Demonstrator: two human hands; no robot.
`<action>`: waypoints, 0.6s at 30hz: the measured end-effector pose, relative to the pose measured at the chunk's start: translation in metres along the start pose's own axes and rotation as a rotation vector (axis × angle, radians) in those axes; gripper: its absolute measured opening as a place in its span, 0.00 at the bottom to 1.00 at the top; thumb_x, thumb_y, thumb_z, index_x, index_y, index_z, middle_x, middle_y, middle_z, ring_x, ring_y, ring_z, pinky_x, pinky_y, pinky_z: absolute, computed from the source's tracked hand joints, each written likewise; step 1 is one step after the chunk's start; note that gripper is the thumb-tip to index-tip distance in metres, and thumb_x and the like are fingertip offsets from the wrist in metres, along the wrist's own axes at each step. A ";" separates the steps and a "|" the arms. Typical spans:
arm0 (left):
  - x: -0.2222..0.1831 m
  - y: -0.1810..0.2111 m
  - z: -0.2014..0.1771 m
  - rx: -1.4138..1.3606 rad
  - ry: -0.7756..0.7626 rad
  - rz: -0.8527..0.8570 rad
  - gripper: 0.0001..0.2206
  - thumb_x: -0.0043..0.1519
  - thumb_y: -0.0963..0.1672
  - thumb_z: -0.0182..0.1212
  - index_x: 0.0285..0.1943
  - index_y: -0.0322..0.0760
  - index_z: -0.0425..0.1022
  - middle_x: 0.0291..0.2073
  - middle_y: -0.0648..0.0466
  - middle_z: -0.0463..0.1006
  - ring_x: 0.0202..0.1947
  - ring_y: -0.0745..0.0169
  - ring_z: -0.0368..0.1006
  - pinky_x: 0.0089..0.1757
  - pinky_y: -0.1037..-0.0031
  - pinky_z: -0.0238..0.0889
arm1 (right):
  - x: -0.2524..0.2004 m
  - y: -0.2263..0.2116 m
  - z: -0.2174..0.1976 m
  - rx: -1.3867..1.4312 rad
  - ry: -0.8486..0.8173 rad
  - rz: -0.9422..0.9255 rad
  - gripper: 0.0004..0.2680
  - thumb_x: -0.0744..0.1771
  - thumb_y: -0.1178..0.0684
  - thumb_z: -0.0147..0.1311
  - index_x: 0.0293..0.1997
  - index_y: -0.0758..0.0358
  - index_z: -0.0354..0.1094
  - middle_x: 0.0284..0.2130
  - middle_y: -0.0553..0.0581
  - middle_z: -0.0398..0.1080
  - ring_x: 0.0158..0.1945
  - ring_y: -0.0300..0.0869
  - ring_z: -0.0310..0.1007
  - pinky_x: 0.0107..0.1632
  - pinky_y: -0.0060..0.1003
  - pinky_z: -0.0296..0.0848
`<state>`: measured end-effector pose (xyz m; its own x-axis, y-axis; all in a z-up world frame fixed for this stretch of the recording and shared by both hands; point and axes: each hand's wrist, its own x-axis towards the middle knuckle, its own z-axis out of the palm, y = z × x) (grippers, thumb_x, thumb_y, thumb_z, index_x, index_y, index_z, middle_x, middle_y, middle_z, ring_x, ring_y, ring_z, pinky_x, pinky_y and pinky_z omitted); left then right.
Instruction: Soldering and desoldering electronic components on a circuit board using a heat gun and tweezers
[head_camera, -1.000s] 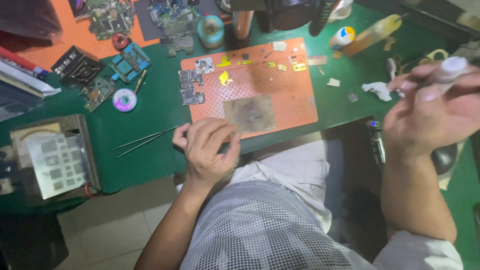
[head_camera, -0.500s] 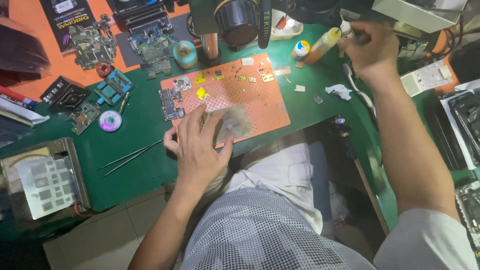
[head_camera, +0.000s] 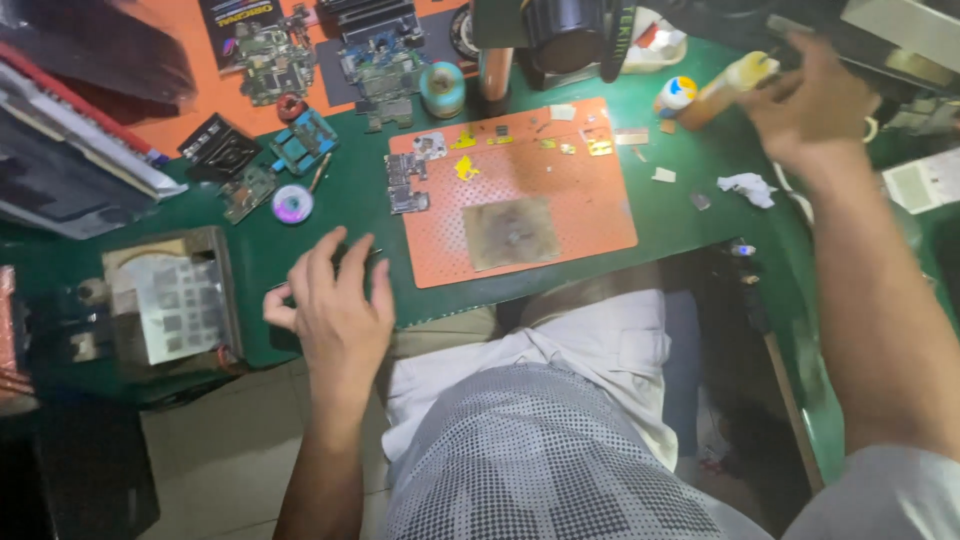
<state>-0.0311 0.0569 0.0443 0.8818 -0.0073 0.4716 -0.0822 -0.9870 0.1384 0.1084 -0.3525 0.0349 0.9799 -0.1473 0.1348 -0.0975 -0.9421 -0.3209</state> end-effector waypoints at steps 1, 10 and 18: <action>-0.002 -0.010 -0.002 0.118 -0.037 -0.029 0.11 0.54 0.45 0.57 0.45 0.43 0.71 0.47 0.56 0.67 0.44 0.59 0.62 0.39 0.66 0.41 | -0.006 -0.009 -0.016 0.022 -0.024 0.049 0.23 0.63 0.45 0.55 0.58 0.68 0.52 0.30 0.52 0.70 0.42 0.52 0.65 0.44 0.45 0.57; -0.007 -0.019 -0.005 -0.214 0.061 0.011 0.02 0.55 0.44 0.58 0.32 0.49 0.75 0.29 0.65 0.74 0.32 0.70 0.67 0.43 0.71 0.38 | -0.118 -0.097 -0.029 0.295 0.106 -0.297 0.03 0.63 0.56 0.55 0.36 0.57 0.67 0.21 0.47 0.64 0.27 0.36 0.60 0.38 0.31 0.60; 0.005 0.070 -0.010 -0.613 0.240 0.398 0.03 0.54 0.47 0.56 0.28 0.49 0.72 0.26 0.64 0.71 0.29 0.69 0.67 0.43 0.62 0.46 | -0.155 -0.153 0.012 1.006 -0.207 -0.731 0.12 0.59 0.54 0.50 0.44 0.63 0.66 0.25 0.57 0.68 0.24 0.42 0.70 0.28 0.34 0.69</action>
<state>-0.0370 -0.0103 0.0649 0.6124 -0.2389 0.7536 -0.6766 -0.6515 0.3433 -0.0262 -0.1819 0.0515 0.7665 0.4460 0.4621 0.5641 -0.1238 -0.8163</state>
